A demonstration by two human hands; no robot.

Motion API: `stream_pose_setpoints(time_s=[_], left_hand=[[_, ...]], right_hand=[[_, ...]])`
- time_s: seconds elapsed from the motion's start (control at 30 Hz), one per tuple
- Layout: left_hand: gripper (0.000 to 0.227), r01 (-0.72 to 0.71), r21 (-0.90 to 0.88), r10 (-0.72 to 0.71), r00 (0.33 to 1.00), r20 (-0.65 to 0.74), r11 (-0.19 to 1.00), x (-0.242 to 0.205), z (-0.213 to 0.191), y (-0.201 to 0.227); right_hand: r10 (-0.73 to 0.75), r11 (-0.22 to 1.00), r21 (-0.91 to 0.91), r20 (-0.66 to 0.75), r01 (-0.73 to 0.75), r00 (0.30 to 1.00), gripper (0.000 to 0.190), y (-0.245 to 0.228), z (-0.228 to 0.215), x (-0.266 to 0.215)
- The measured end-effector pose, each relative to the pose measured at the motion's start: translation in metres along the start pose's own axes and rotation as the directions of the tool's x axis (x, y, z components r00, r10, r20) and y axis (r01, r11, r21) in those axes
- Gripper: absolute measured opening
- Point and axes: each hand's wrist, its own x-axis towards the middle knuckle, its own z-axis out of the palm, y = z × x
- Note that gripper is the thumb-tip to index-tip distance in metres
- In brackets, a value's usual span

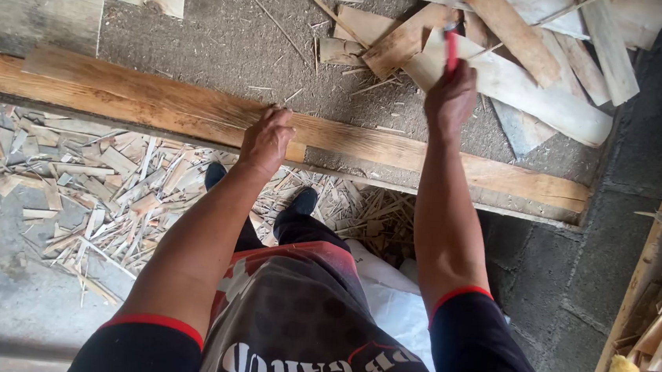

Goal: Using a utility knife and tape to strip or clean wood veneer or strips.

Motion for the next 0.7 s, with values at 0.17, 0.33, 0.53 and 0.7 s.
stream_pose_setpoints(time_s=[0.17,0.33,0.53,0.7], left_hand=[[0.016,-0.005,0.000,0.005,1.000,-0.030,1.000,0.003,-0.001,0.003],[0.019,0.045,0.006,-0.045,0.999,0.015,0.999,-0.003,0.004,0.005],[0.016,0.012,0.032,-0.011,0.999,-0.052,0.999,0.004,0.009,-0.002],[0.020,0.041,0.029,-0.040,0.999,-0.016,0.999,0.006,0.004,0.005]], right_hand=[[0.051,0.997,0.065,-0.279,-0.034,0.959,0.017,0.096,0.007,0.050],[-0.121,0.983,-0.168,-0.323,0.068,0.939,0.013,0.098,-0.031,0.042],[0.127,0.990,0.087,-0.146,-0.115,0.981,0.021,0.081,-0.035,0.063],[-0.008,1.000,-0.027,-0.112,0.005,0.994,0.012,0.085,-0.023,0.085]])
